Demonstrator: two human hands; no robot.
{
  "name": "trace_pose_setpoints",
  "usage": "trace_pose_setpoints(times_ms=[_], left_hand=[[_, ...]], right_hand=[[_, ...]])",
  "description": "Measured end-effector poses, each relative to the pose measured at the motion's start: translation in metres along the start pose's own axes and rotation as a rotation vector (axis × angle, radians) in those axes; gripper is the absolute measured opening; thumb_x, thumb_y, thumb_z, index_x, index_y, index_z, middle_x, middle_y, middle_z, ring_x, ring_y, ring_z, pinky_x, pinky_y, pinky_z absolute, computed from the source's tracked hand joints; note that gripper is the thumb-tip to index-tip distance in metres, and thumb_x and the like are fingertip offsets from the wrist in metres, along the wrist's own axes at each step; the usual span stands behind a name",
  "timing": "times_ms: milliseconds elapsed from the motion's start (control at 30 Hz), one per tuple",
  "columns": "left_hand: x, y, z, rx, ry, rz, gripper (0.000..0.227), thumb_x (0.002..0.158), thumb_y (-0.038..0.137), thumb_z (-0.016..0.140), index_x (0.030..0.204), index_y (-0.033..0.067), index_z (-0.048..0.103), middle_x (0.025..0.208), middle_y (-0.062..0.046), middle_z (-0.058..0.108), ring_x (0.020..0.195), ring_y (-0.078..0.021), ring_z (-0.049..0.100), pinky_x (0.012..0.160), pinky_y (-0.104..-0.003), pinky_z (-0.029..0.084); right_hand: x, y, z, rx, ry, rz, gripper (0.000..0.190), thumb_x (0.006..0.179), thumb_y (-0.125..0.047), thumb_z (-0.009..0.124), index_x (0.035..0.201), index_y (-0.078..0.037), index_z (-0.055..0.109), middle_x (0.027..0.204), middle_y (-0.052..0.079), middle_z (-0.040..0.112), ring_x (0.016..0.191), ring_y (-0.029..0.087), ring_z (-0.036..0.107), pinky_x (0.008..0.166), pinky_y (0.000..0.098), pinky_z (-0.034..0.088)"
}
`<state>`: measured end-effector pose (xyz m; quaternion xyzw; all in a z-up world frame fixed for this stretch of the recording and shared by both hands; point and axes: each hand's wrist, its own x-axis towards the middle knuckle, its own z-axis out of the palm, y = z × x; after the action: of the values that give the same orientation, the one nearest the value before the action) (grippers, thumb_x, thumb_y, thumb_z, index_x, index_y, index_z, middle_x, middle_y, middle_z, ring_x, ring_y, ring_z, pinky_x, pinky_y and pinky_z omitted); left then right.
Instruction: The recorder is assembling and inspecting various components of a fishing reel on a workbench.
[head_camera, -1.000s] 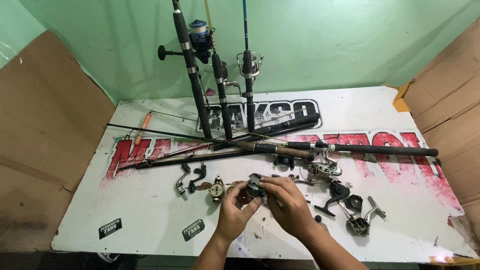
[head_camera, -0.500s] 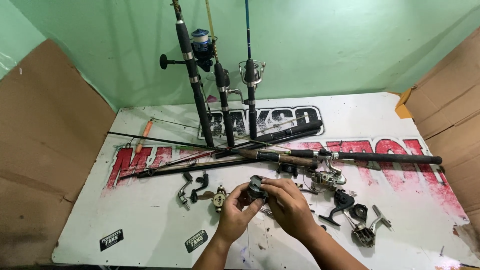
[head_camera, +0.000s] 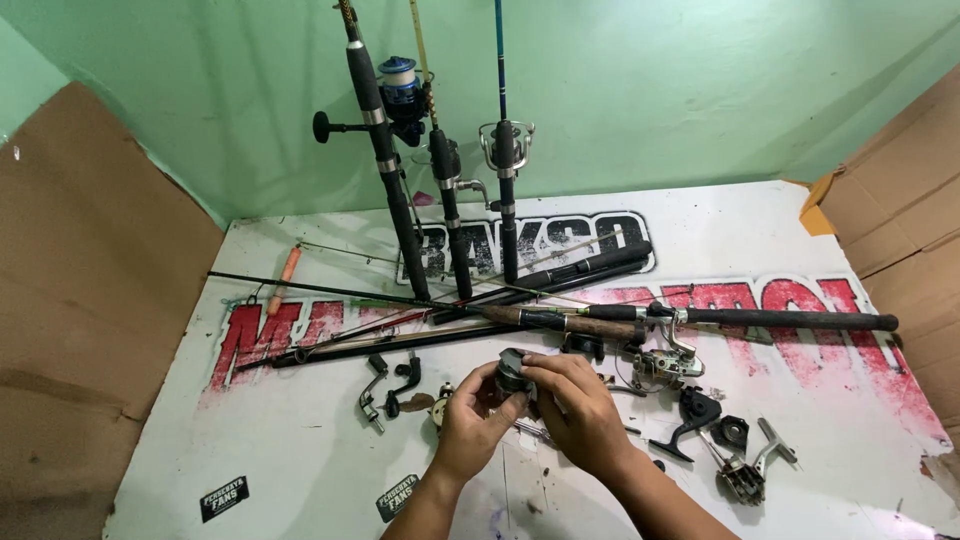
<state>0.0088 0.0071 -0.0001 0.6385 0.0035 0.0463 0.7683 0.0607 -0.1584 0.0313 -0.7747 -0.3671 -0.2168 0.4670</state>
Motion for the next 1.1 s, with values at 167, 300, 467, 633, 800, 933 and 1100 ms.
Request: trace_pose_setpoints(times_ms=[167, 300, 467, 633, 800, 933, 1100], left_hand=[[0.002, 0.003, -0.001, 0.03, -0.001, -0.009, 0.04, 0.09, 0.006, 0.071, 0.128, -0.0015, 0.062, 0.104, -0.012, 0.073, 0.09, -0.0167, 0.069, 0.08, -0.029, 0.06], [0.002, -0.001, -0.004, 0.063, 0.017, -0.039, 0.041, 0.089, 0.009, 0.071, 0.129, 0.0002, 0.062, 0.106, -0.012, 0.074, 0.093, -0.0175, 0.07, 0.083, -0.031, 0.06], [0.001, 0.001, -0.005, -0.004, 0.0, -0.006, 0.041, 0.091, 0.004, 0.069, 0.13, -0.0031, 0.06, 0.105, -0.013, 0.073, 0.091, -0.0175, 0.069, 0.082, -0.03, 0.061], [-0.001, 0.003, -0.003, 0.02, -0.009, -0.024, 0.042, 0.09, 0.005, 0.07, 0.13, -0.0015, 0.06, 0.104, -0.011, 0.073, 0.091, -0.0163, 0.069, 0.082, -0.03, 0.06], [-0.01, -0.001, -0.005, 0.01, 0.007, -0.021, 0.042, 0.091, 0.004, 0.071, 0.13, -0.0027, 0.06, 0.108, -0.012, 0.073, 0.093, -0.0166, 0.068, 0.081, -0.028, 0.059], [-0.023, -0.003, -0.007, -0.029, -0.02, 0.012, 0.042, 0.093, 0.004, 0.069, 0.133, -0.0031, 0.058, 0.109, -0.013, 0.071, 0.093, -0.0166, 0.067, 0.083, -0.028, 0.058], [-0.038, -0.003, -0.008, 0.016, 0.022, 0.051, 0.043, 0.091, 0.014, 0.076, 0.129, -0.0009, 0.063, 0.101, -0.01, 0.074, 0.085, -0.0131, 0.067, 0.076, -0.025, 0.056]], right_hand=[[-0.001, 0.001, 0.001, 0.003, -0.001, -0.002, 0.026, 0.079, 0.003, 0.072, 0.105, -0.002, 0.071, 0.114, 0.01, 0.074, 0.096, 0.023, 0.07, 0.085, 0.0337, 0.058], [-0.002, 0.004, 0.005, -0.012, -0.006, 0.03, 0.02, 0.082, 0.001, 0.071, 0.102, -0.003, 0.072, 0.111, 0.011, 0.075, 0.092, 0.021, 0.07, 0.08, 0.0326, 0.059], [0.004, -0.003, 0.003, 0.014, 0.006, 0.011, 0.023, 0.08, 0.003, 0.071, 0.103, -0.002, 0.072, 0.112, 0.01, 0.074, 0.095, 0.023, 0.07, 0.084, 0.0337, 0.058], [-0.002, 0.0, 0.002, -0.001, -0.001, 0.007, 0.026, 0.08, 0.003, 0.072, 0.105, -0.003, 0.071, 0.114, 0.01, 0.074, 0.097, 0.023, 0.069, 0.084, 0.033, 0.059], [-0.005, -0.012, 0.0, -0.013, 0.0, -0.011, 0.029, 0.077, 0.004, 0.074, 0.105, -0.003, 0.071, 0.115, 0.009, 0.074, 0.096, 0.024, 0.068, 0.085, 0.035, 0.057], [-0.011, -0.024, 0.0, -0.002, -0.01, -0.03, 0.023, 0.08, 0.003, 0.072, 0.104, -0.001, 0.07, 0.114, 0.012, 0.074, 0.096, 0.026, 0.069, 0.087, 0.0373, 0.057], [-0.03, -0.026, 0.012, -0.045, 0.028, -0.031, 0.023, 0.083, 0.004, 0.069, 0.104, -0.005, 0.072, 0.109, 0.01, 0.075, 0.094, 0.02, 0.071, 0.083, 0.0301, 0.062]])
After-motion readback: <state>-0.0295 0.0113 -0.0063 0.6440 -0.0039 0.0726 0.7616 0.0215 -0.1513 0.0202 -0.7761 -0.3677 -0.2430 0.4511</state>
